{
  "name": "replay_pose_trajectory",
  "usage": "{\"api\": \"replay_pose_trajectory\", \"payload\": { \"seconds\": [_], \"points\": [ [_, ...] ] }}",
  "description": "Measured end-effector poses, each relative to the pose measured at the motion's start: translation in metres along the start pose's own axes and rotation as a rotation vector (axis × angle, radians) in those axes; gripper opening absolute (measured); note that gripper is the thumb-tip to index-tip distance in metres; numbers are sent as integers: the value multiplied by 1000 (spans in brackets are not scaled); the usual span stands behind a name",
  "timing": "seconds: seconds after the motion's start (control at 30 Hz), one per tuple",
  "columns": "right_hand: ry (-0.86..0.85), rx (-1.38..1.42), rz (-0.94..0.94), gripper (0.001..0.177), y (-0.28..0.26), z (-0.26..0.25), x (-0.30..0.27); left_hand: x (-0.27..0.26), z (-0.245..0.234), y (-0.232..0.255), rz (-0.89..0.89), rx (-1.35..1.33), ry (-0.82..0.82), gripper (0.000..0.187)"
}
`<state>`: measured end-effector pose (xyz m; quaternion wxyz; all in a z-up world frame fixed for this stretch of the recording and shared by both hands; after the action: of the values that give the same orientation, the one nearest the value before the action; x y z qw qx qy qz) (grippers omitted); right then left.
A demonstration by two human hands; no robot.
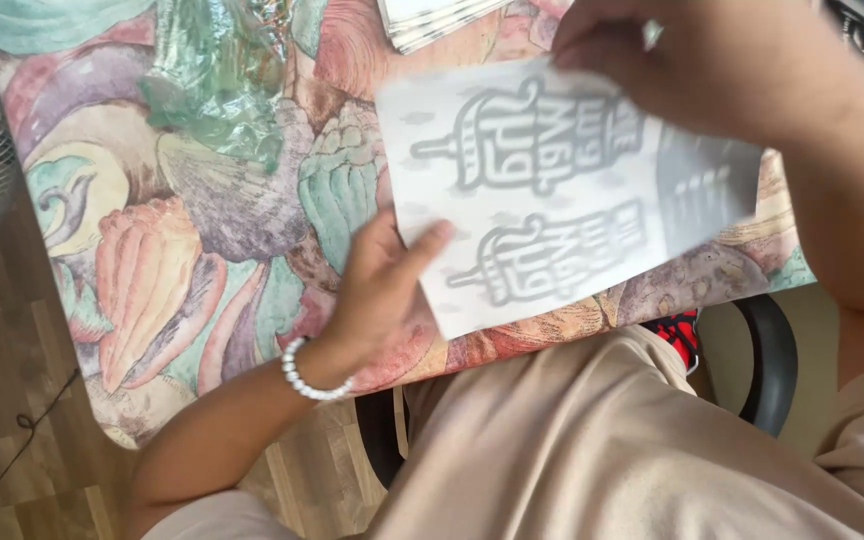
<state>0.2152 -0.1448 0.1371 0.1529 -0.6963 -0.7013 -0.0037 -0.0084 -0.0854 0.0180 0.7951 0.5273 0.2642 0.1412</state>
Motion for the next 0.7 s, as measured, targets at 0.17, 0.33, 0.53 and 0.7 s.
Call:
{"api": "replay_pose_trajectory", "payload": {
  "seconds": [0.17,0.33,0.53,0.7],
  "points": [
    [-46,256,-50,10,-8,53,18,57,-45,76,557,635,143,40],
    [-17,202,-32,12,19,107,33,104,-18,90,923,1089,-151,18],
    [13,209,-19,15,30,121,33,135,-24,62,826,1353,-164,14],
    [35,123,-62,11,26,121,28,140,-27,61,724,1389,-163,14]
  ]
}}
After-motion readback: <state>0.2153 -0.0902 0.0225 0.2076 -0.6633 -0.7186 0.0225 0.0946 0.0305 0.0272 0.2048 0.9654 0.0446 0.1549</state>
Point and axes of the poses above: each hand's wrist, its own x-axis towards the middle knuckle, its own z-axis out of the palm, y = z × x, the point moved 9 cm from there along x, towards the middle knuckle, and after that the axes turned 1 degree about -z, right-handed, at the moved point
